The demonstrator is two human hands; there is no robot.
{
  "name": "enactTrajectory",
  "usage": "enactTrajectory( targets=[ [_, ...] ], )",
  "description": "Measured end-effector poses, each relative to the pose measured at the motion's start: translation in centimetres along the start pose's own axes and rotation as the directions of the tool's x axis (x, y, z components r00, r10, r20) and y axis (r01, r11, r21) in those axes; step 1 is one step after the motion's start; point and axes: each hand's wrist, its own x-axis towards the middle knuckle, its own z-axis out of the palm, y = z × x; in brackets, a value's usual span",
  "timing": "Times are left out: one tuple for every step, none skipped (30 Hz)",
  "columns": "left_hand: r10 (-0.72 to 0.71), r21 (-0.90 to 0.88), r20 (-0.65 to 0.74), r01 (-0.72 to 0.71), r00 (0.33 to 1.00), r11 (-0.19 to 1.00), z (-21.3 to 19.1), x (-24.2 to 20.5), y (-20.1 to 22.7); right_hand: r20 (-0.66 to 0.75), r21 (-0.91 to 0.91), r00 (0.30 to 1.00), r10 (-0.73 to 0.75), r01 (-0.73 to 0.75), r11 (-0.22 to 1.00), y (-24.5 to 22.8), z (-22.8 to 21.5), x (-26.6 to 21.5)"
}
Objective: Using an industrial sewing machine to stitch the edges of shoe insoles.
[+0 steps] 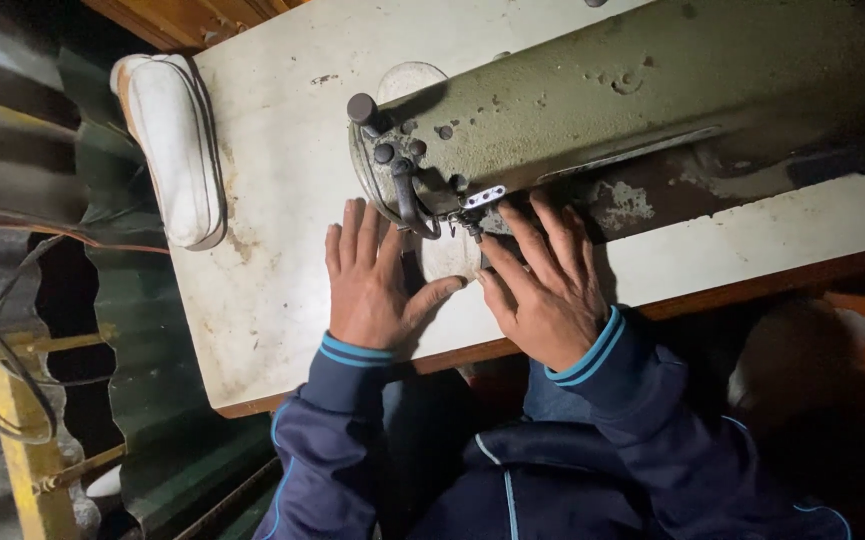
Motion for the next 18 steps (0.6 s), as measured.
enactTrajectory(
  targets=[
    [0.016,0.014,0.021,-0.017,1.000,1.000,0.2,0.3,-0.5,0.003,-0.005,1.000,-0.005,0.005,1.000,0.1,0.0,0.0],
    [0.016,0.013,0.022,-0.016,1.000,1.000,0.3,0.6,-1.0,0.005,-0.006,1.000,-0.004,0.004,1.000,0.1,0.1,0.0],
    [0.030,0.018,0.053,-0.031,0.998,0.999,0.4,0.9,-1.4,0.010,-0.002,1.000,-0.004,0.004,1.000,0.1,0.1,-0.1],
    [0.044,0.023,0.085,-0.046,0.995,0.999,0.5,1.2,-1.8,0.015,0.001,1.000,-0.005,0.005,1.000,0.1,0.2,-0.1],
    [0.044,0.022,0.086,-0.046,0.995,0.999,0.1,1.6,-1.7,0.016,0.001,1.000,-0.003,0.003,1.000,0.0,0.0,-0.1],
    [0.070,0.025,0.092,-0.073,0.993,0.997,-0.2,2.0,-1.5,0.021,0.002,1.000,0.002,-0.002,1.000,0.0,-0.1,0.1],
    [0.096,0.028,0.098,-0.099,0.991,0.995,-0.6,2.5,-1.3,0.026,0.004,1.000,0.008,-0.008,1.000,-0.1,-0.3,0.2],
    [0.097,0.026,0.100,-0.100,0.990,0.995,-0.2,2.5,-1.7,0.027,0.003,1.000,0.010,-0.010,1.000,0.0,-0.2,0.2],
    [0.106,0.032,0.103,-0.110,0.989,0.993,0.1,2.5,-2.1,0.024,0.007,1.000,0.008,-0.008,1.000,0.0,-0.2,0.1],
    [0.114,0.038,0.104,-0.118,0.988,0.992,0.4,2.5,-2.5,0.020,0.012,1.000,0.004,-0.004,1.000,0.1,-0.1,0.2],
    [0.114,0.037,0.106,-0.119,0.988,0.992,0.3,2.6,-2.5,0.021,0.011,1.000,0.005,-0.005,1.000,0.1,-0.1,0.2],
    [0.122,0.043,0.102,-0.127,0.987,0.991,0.2,2.7,-2.5,0.021,0.013,1.000,0.004,-0.004,1.000,0.1,-0.1,0.1],
    [0.130,0.049,0.099,-0.136,0.987,0.990,0.2,2.7,-2.4,0.020,0.015,1.000,0.003,-0.004,1.000,0.1,-0.1,0.1],
    [0.130,0.048,0.101,-0.135,0.986,0.990,1.4,2.2,-3.8,0.022,0.016,1.000,0.005,-0.006,1.000,0.1,0.0,0.0],
    [0.136,0.051,0.089,-0.141,0.987,0.989,2.6,1.6,-5.1,0.023,0.019,1.000,0.007,-0.007,1.000,0.1,0.0,0.0],
    [0.144,0.055,0.074,-0.148,0.987,0.987,3.7,1.1,-6.5,0.022,0.022,1.000,0.008,-0.008,1.000,0.2,0.0,0.0],
    [0.145,0.055,0.075,-0.149,0.987,0.987,3.6,1.1,-6.5,0.021,0.021,1.000,0.009,-0.009,1.000,0.2,0.0,0.1],
    [0.150,0.062,0.068,-0.154,0.986,0.986,3.5,1.1,-6.6,0.015,0.025,1.000,0.002,-0.003,1.000,0.2,-0.1,0.3]
  ],
)
